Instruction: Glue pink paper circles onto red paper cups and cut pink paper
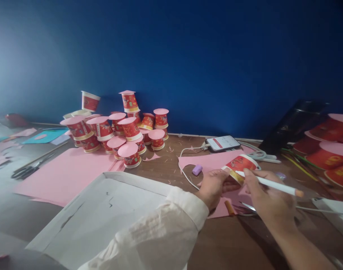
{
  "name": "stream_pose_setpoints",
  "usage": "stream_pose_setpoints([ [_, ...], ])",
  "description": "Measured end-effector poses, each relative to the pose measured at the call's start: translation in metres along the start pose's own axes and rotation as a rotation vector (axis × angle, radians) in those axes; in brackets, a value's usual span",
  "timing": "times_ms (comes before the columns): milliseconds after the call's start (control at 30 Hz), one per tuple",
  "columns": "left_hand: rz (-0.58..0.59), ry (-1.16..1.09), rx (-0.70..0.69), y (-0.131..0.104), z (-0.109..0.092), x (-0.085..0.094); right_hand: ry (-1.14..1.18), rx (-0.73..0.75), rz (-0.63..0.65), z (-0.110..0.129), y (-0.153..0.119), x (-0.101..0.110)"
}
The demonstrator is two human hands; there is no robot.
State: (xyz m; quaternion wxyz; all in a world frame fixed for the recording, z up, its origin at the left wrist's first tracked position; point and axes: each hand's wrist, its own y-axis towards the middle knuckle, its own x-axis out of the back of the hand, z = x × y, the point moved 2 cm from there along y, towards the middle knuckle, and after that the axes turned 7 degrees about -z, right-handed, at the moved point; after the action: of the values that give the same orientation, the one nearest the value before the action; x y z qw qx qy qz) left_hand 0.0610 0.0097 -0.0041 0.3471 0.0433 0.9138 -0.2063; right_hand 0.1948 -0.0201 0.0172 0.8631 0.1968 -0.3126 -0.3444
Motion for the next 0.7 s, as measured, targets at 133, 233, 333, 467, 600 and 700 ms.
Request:
stream_pose_setpoints([
  [133, -0.037, -0.01, 0.015, -0.001, -0.002, -0.001, 0.005, 0.038, 0.005, -0.002, -0.001, -0.003],
  [233, -0.083, -0.054, 0.025, 0.002, -0.004, 0.001, 0.011, 0.011, 0.022, -0.005, -0.001, -0.004],
  [333, -0.118, -0.129, 0.027, 0.005, -0.006, 0.004, 0.0, 0.001, 0.011, -0.006, -0.001, -0.003],
  [467, -0.149, -0.198, 0.054, 0.007, -0.009, 0.007, -0.039, -0.021, -0.009, -0.006, 0.001, 0.0],
  [600, -0.145, -0.218, 0.064, 0.007, -0.011, 0.008, -0.032, -0.034, -0.016, -0.01, 0.002, 0.001],
  [700, -0.15, -0.253, 0.063, 0.007, -0.012, 0.007, 0.053, -0.027, -0.003, -0.012, 0.001, 0.003],
])
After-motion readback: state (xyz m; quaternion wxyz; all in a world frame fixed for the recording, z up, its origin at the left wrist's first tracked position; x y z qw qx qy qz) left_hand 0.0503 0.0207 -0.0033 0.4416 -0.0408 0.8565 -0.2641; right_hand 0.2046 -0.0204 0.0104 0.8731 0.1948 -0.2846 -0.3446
